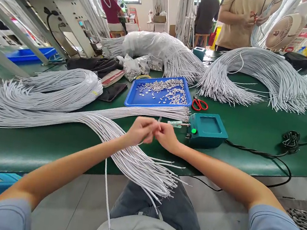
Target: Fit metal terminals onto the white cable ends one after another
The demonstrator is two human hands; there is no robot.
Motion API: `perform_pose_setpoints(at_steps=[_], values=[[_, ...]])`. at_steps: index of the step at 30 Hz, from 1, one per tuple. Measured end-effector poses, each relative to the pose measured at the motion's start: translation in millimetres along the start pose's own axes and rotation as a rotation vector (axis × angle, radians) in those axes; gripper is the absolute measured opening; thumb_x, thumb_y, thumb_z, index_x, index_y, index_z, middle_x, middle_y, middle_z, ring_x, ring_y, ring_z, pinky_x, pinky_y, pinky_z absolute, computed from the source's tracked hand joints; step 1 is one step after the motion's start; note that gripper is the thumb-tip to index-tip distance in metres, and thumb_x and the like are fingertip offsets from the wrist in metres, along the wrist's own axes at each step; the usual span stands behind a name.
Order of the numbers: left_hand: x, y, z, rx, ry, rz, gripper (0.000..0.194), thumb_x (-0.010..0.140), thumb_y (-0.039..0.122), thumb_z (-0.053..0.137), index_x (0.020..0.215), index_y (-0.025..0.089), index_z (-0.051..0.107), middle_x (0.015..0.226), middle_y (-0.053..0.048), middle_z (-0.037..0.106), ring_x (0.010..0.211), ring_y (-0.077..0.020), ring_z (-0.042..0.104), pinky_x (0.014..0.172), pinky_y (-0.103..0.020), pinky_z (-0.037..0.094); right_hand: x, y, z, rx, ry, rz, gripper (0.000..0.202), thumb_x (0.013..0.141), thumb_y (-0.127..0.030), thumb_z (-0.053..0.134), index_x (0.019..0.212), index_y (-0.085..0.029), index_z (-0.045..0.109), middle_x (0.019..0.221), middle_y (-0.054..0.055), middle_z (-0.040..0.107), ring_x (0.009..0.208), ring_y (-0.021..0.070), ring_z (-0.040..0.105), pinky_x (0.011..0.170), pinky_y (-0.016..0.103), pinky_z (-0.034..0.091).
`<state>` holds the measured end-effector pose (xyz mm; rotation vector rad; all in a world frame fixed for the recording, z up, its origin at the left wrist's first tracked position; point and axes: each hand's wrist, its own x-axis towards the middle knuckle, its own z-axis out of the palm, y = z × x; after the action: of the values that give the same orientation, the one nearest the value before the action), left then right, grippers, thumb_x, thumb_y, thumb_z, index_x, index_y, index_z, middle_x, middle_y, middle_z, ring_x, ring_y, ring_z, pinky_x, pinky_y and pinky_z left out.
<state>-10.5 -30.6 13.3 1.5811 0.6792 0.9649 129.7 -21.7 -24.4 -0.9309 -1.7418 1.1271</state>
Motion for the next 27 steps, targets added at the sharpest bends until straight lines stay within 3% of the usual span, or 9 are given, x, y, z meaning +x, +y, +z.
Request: perform_pose_setpoints(at_steps=[2, 5, 9, 14, 21, 27], values=[[12, -12, -13.0, -0.274, 0.203, -0.15, 0.045, 0.068, 0.055, 0.078, 0.072, 0.013, 0.064, 0.061, 0.002, 0.059, 0.04, -0.0068, 0.052, 0.039, -0.02, 0.044, 1, 3, -2, -0.03, 0.213, -0.06, 0.022, 0.087, -0.033, 0.046, 0.087, -0.017, 0.061, 0.071, 0.001, 0.057, 0.063, 0.0115, 0.051, 0.053, 0.023, 0.043], [17, -21, -21.6, -0.377, 0.278, -0.219, 0.047, 0.057, 0.049, 0.087, 0.077, 0.011, 0.068, 0.065, 0.001, 0.063, 0.05, -0.0086, 0.061, 0.048, -0.021, 0.054, 4, 6, -6, -0.089, 0.405, -0.216, 0.026, 0.088, -0.03, 0.05, 0.11, -0.02, 0.058, 0.1, 0.007, 0.062, 0.082, 0.0141, 0.06, 0.056, 0.023, 0.051], [12, -21, -18.5, -0.362, 0.213, -0.227, 0.042, 0.059, 0.043, 0.088, 0.076, 0.01, 0.07, 0.06, 0.0, 0.065, 0.048, -0.0101, 0.063, 0.049, -0.021, 0.056, 7, 9, -11, -0.06, 0.278, -0.256, 0.032, 0.088, -0.029, 0.056, 0.119, -0.024, 0.055, 0.103, 0.006, 0.065, 0.091, 0.0148, 0.065, 0.064, 0.025, 0.06], [10, -20, -17.4, -0.35, 0.159, -0.256, 0.038, 0.061, 0.042, 0.088, 0.074, 0.01, 0.071, 0.06, 0.0, 0.066, 0.049, -0.0123, 0.065, 0.048, -0.021, 0.057, 6, 6, -14, 0.014, 0.211, -0.261, 0.037, 0.088, -0.022, 0.057, 0.124, -0.027, 0.056, 0.092, 0.001, 0.065, 0.084, 0.0115, 0.067, 0.063, 0.021, 0.061], [9, -20, -16.8, -0.36, 0.145, -0.25, 0.036, 0.063, 0.04, 0.087, 0.075, 0.01, 0.071, 0.06, 0.0, 0.065, 0.048, -0.0124, 0.065, 0.047, -0.021, 0.055, 3, 1, -13, -0.038, 0.297, -0.303, 0.022, 0.085, -0.018, 0.061, 0.106, -0.023, 0.067, 0.09, 0.001, 0.07, 0.08, 0.0106, 0.068, 0.067, 0.022, 0.062], [8, -20, -14.8, -0.335, 0.167, -0.248, 0.039, 0.06, 0.042, 0.088, 0.076, 0.011, 0.07, 0.061, 0.0, 0.064, 0.048, -0.013, 0.065, 0.047, -0.022, 0.055, 0, -9, -9, -0.032, 0.372, -0.193, 0.01, 0.081, -0.02, 0.066, 0.091, -0.02, 0.067, 0.084, 0.0, 0.072, 0.075, 0.012, 0.07, 0.07, 0.027, 0.063]])
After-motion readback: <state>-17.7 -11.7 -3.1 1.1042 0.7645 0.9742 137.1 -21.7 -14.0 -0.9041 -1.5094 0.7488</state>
